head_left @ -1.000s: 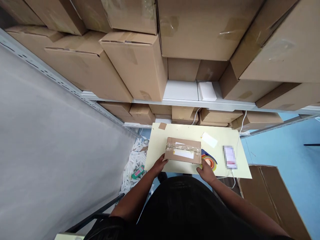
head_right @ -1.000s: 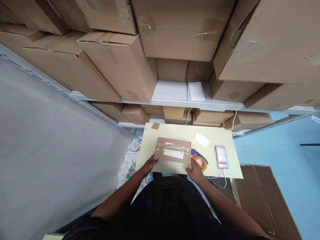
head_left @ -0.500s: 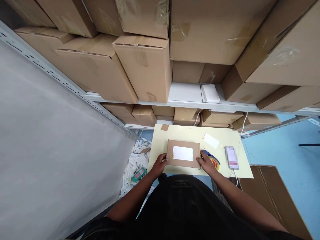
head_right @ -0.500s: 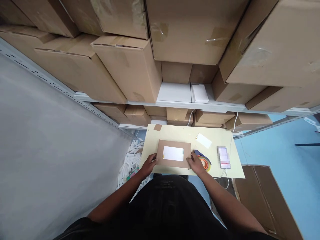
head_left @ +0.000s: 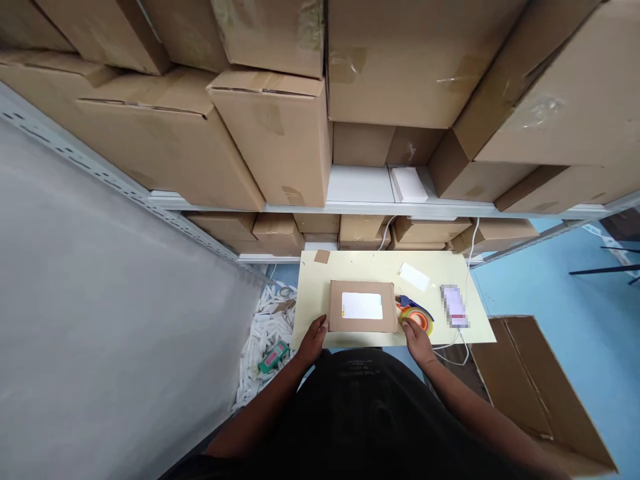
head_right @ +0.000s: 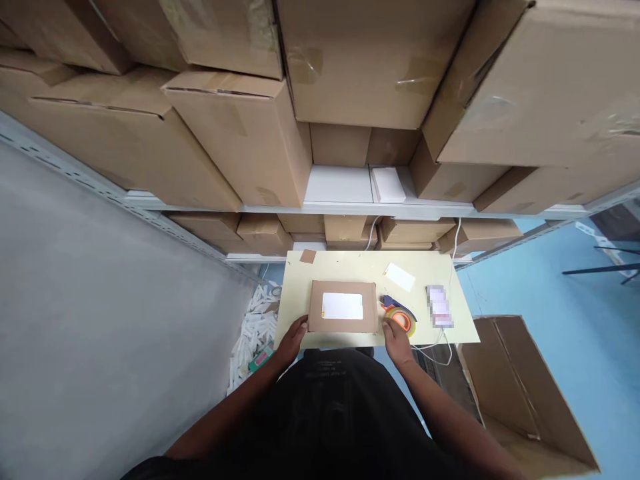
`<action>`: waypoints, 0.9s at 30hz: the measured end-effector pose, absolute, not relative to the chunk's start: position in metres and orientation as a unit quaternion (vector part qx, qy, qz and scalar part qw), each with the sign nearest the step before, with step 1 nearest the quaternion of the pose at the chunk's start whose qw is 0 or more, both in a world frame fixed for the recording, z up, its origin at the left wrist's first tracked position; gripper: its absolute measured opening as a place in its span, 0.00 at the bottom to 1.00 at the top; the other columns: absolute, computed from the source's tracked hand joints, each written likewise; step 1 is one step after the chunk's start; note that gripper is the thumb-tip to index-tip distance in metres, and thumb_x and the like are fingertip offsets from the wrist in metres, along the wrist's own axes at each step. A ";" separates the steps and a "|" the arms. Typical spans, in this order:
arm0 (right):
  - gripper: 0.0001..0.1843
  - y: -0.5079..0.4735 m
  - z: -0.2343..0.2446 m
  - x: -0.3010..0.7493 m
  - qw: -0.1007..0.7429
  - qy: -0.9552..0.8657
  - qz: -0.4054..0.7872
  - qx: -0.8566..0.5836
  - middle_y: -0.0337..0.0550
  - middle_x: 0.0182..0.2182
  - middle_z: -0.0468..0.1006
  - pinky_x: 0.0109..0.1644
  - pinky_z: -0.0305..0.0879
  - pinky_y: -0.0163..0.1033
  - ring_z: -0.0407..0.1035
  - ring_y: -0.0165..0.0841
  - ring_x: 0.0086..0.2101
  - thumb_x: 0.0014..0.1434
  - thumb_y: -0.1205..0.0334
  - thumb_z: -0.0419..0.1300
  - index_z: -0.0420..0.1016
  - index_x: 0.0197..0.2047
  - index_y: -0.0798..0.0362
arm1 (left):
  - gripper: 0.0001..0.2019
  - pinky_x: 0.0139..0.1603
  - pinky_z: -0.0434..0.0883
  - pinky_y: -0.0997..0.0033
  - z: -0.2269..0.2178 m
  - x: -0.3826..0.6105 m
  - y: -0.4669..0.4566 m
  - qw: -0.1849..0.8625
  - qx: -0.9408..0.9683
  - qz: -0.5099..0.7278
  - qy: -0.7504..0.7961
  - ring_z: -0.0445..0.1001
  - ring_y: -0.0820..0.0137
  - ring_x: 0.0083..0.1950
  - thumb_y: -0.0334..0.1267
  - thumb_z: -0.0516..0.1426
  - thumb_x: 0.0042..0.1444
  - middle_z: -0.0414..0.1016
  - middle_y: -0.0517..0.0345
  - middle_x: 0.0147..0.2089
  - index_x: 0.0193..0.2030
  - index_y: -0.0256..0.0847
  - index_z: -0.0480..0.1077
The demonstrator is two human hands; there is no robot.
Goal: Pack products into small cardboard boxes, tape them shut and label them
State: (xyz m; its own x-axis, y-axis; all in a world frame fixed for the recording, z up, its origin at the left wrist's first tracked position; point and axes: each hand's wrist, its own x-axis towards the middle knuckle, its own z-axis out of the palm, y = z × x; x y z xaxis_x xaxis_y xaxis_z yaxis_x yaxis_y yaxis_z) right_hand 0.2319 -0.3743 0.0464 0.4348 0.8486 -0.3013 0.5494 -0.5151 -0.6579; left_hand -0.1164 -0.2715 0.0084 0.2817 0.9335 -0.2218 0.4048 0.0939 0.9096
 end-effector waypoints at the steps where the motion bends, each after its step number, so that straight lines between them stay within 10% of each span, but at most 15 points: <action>1: 0.26 -0.369 0.052 0.241 0.206 -0.452 0.250 -0.831 0.55 0.54 0.77 0.57 0.69 0.52 0.71 0.49 0.54 0.67 0.49 0.47 0.73 0.58 0.53 | 0.26 0.65 0.69 0.51 0.015 -0.117 -0.268 0.478 0.625 0.274 0.553 0.72 0.58 0.64 0.55 0.46 0.69 0.74 0.44 0.62 0.61 0.39 0.70; 5: 0.31 -0.340 0.070 0.281 0.033 -0.495 0.080 -0.864 0.63 0.58 0.72 0.57 0.65 0.52 0.66 0.53 0.57 0.61 0.60 0.56 0.65 0.66 0.59 | 0.21 0.60 0.72 0.53 0.054 -0.117 -0.252 0.393 0.690 0.293 0.533 0.74 0.58 0.59 0.49 0.47 0.69 0.74 0.44 0.56 0.58 0.41 0.71; 11: 0.23 -0.298 0.060 0.316 -0.117 -0.548 0.212 -0.800 0.54 0.50 0.77 0.47 0.66 0.41 0.73 0.43 0.48 0.59 0.64 0.60 0.73 0.58 0.52 | 0.30 0.72 0.58 0.46 0.097 -0.070 -0.245 0.266 0.921 0.091 0.270 0.64 0.49 0.68 0.49 0.62 0.58 0.70 0.47 0.66 0.67 0.49 0.67; 19: 0.14 -0.327 0.060 0.327 -0.016 -0.500 0.241 -0.832 0.52 0.42 0.80 0.39 0.63 0.37 0.75 0.40 0.41 0.60 0.61 0.58 0.71 0.49 0.55 | 0.37 0.74 0.49 0.41 0.090 -0.007 -0.221 0.170 0.938 0.012 0.301 0.54 0.46 0.75 0.37 0.61 0.58 0.53 0.50 0.78 0.75 0.51 0.57; 23: 0.20 -0.353 0.074 0.323 0.146 -0.418 0.323 -0.836 0.43 0.36 0.80 0.36 0.65 0.38 0.74 0.38 0.34 0.57 0.64 0.57 0.67 0.53 0.50 | 0.32 0.73 0.51 0.41 0.115 0.008 -0.209 0.184 0.926 0.023 0.329 0.58 0.44 0.72 0.45 0.63 0.58 0.61 0.45 0.74 0.69 0.45 0.66; 27: 0.30 -0.365 0.083 0.315 0.277 -0.434 0.302 -0.802 0.46 0.50 0.78 0.53 0.70 0.43 0.74 0.41 0.48 0.52 0.67 0.58 0.65 0.60 0.47 | 0.23 0.60 0.69 0.53 0.145 0.062 -0.208 0.320 0.861 0.052 0.393 0.74 0.54 0.57 0.56 0.53 0.66 0.78 0.47 0.54 0.57 0.44 0.74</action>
